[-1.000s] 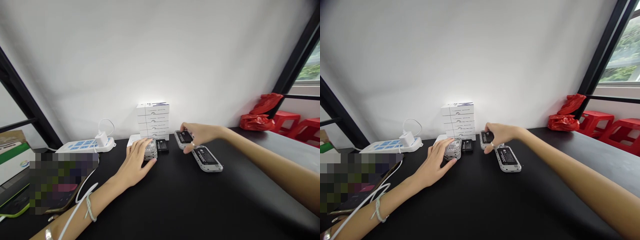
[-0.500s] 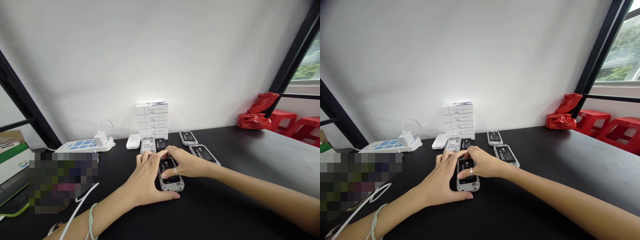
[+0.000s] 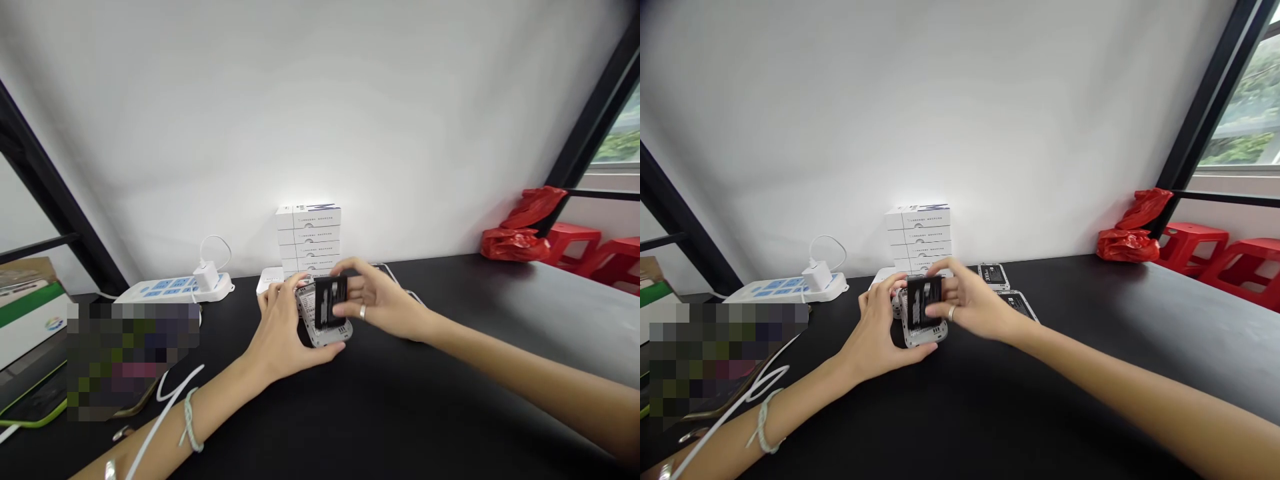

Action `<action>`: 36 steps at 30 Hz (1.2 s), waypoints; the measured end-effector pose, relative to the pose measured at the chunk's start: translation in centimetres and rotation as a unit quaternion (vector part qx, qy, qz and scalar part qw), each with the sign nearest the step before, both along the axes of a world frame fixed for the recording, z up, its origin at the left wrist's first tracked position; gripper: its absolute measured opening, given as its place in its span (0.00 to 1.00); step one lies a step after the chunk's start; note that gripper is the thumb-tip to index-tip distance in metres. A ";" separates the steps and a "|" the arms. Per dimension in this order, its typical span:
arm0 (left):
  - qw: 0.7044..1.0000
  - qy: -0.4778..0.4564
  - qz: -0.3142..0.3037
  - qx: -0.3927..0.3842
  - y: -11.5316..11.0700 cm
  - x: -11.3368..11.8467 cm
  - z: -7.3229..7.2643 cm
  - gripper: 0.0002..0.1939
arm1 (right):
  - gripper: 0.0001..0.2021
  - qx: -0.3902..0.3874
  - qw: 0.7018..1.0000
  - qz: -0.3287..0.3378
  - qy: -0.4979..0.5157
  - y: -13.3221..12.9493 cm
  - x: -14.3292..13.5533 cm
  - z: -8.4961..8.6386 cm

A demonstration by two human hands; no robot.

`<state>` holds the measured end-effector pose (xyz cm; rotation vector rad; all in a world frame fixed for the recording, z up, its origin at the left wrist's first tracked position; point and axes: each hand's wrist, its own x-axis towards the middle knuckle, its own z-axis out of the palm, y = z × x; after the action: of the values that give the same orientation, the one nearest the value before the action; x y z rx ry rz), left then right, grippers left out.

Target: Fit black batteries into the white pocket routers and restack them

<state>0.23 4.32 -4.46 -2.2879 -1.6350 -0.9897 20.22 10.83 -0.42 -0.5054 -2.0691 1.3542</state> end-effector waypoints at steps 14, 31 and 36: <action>0.996 0.004 0.032 -0.080 2.0 -2.1 -0.9 0.27 | 0.23 -0.040 0.965 -0.219 -0.141 7.6 -2.9 -4.5; 0.996 0.002 0.048 -0.080 1.8 -2.0 -1.3 0.27 | 0.55 0.144 0.870 -0.176 -0.437 12.0 5.2 -1.8; 0.999 0.023 0.040 -0.024 1.5 -1.8 -1.0 0.27 | 0.50 0.188 0.870 -0.239 -0.388 11.8 4.8 -1.9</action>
<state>-1.57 5.80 -5.42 -2.2384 -1.7335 -0.8832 25.02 22.60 -2.34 -1.4422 -2.4785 0.4434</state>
